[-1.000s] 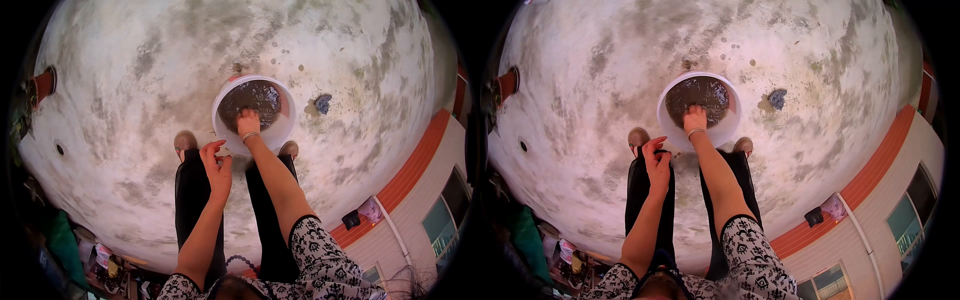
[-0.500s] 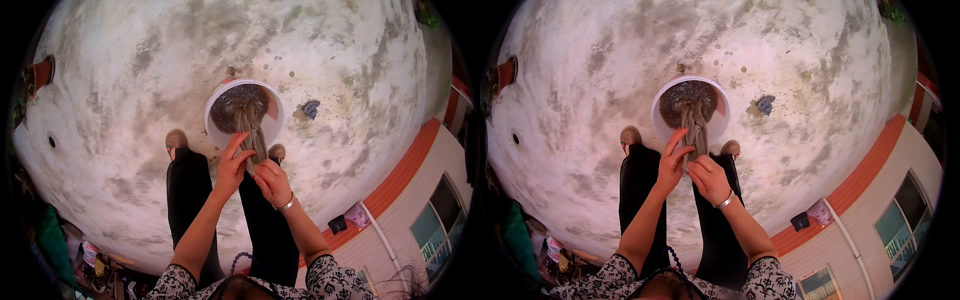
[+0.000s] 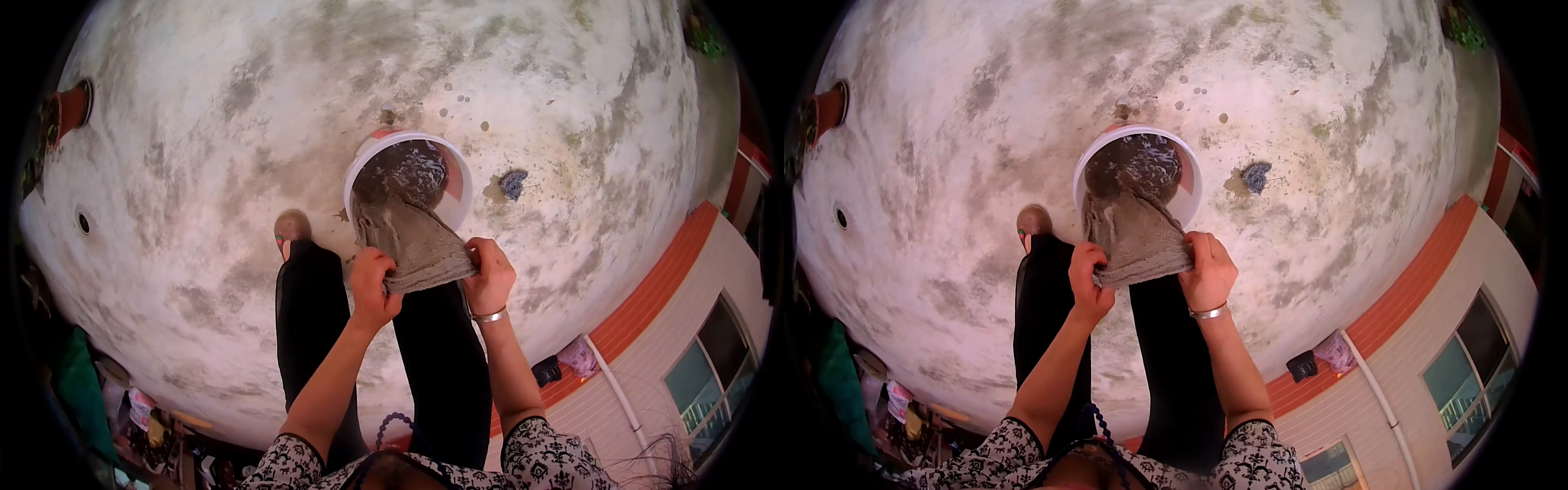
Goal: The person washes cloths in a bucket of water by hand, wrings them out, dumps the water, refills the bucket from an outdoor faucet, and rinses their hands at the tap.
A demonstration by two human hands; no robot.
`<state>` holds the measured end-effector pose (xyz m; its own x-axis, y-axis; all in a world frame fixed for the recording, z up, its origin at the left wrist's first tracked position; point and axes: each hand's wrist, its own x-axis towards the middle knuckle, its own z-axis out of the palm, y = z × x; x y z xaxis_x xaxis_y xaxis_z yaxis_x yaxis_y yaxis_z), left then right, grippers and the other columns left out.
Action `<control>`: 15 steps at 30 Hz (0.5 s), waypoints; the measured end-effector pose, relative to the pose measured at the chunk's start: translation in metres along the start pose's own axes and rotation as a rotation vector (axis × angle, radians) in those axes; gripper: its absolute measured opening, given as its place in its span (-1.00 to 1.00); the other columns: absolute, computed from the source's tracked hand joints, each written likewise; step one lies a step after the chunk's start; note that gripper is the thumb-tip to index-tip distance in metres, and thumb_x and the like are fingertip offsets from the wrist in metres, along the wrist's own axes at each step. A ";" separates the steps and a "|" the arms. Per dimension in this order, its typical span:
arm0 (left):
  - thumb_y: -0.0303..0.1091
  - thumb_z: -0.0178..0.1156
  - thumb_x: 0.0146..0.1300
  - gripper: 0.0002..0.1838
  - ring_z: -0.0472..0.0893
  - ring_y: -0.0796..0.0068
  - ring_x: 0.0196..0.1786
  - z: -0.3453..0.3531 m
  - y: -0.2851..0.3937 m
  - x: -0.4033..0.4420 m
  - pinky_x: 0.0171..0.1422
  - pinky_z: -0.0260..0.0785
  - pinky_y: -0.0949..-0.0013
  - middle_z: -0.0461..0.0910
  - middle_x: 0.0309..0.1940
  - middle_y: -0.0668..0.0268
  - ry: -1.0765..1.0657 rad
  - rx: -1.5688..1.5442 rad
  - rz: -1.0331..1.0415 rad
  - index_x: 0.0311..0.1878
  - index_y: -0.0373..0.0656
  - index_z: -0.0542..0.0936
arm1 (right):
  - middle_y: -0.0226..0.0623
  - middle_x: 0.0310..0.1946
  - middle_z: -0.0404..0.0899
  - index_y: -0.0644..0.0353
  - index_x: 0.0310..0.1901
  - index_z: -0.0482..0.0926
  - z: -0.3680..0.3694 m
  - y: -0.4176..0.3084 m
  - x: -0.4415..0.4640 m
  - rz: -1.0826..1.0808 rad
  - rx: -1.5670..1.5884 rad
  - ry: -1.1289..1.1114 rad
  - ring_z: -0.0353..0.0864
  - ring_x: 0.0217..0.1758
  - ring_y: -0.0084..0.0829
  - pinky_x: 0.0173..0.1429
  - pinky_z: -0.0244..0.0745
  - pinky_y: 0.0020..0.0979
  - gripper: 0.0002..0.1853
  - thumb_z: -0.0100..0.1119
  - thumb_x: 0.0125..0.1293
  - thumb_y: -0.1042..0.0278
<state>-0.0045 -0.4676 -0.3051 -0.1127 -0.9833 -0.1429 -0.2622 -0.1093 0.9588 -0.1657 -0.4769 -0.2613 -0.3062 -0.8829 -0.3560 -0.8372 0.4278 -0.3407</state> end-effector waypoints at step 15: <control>-0.46 0.02 -0.06 -0.63 0.25 0.13 -0.05 0.013 -0.019 -0.003 0.01 0.11 0.24 0.23 -0.09 0.06 -0.160 0.385 -0.302 -0.10 -0.23 0.32 | -0.29 -0.44 0.47 0.12 -0.47 0.41 0.220 0.029 0.050 -0.255 -0.329 -0.328 0.36 -0.27 -0.29 -0.22 0.23 -0.30 -0.89 -0.07 -0.12 0.43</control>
<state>-0.0119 -0.4604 -0.3257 -0.1151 -0.8781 -0.4644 -0.6359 -0.2941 0.7136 -0.1057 -0.4664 -0.4800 0.0393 -0.8213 -0.5692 -0.9806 0.0779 -0.1801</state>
